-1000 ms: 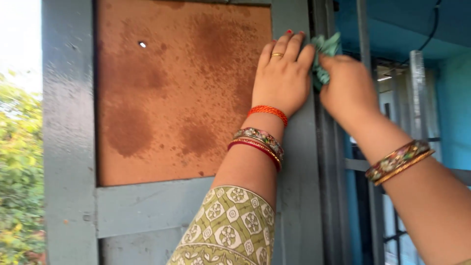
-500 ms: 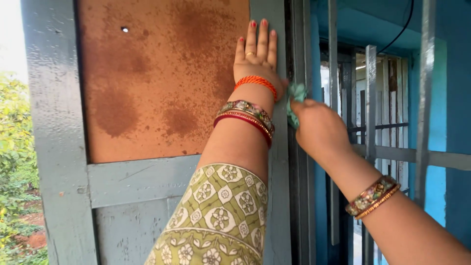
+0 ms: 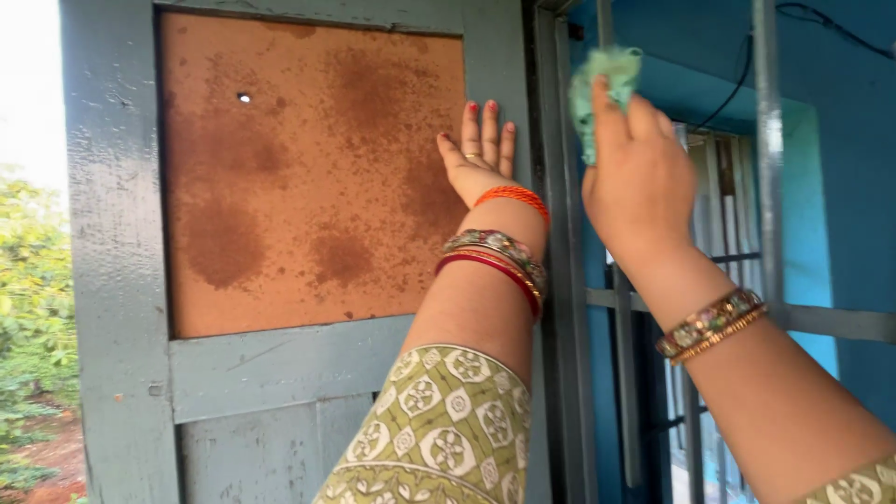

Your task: Cleaning a wooden window frame and glass using a spray bottle and a cloth.

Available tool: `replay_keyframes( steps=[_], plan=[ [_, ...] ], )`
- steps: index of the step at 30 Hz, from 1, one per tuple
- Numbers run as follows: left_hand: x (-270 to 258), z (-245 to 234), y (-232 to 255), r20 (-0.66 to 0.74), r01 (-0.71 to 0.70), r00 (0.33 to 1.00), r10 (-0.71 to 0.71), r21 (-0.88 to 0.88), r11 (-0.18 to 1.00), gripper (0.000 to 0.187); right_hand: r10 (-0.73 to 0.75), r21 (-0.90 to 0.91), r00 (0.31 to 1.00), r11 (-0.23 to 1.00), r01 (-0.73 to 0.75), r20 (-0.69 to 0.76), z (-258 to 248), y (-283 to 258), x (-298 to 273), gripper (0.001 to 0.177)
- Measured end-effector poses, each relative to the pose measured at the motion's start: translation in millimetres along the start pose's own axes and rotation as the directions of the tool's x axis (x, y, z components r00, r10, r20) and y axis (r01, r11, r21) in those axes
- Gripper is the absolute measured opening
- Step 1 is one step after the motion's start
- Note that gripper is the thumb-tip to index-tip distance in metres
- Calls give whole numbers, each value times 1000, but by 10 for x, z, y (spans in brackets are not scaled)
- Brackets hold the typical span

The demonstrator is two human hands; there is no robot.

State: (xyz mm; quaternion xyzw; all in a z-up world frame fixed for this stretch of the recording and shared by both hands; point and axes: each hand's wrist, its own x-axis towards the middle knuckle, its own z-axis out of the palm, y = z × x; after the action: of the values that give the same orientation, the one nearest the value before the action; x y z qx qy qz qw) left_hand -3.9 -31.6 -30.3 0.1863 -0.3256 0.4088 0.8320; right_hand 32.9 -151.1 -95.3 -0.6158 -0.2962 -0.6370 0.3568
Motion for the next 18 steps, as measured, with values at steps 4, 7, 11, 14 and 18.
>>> replay_keyframes(
  steps=[4,7,11,14,18],
  plan=[
    [122,-68,-23,-16,-61,997,69,282,957,75,-238,27,965,970,243,-113,406,-118,183,90],
    [190,-121,-46,15,-68,998,66,230,971,72,-125,111,986,987,112,111,524,-221,233,102],
    [-47,34,-54,-82,-44,994,71,294,955,73,128,74,906,982,-171,403,305,-273,259,108],
    [51,-70,-126,-33,-84,994,100,317,945,76,-93,235,987,970,60,131,620,-28,66,60],
    [-95,0,-245,-6,-95,995,100,249,964,84,-101,402,995,912,87,12,599,-85,-224,46]
  ],
)
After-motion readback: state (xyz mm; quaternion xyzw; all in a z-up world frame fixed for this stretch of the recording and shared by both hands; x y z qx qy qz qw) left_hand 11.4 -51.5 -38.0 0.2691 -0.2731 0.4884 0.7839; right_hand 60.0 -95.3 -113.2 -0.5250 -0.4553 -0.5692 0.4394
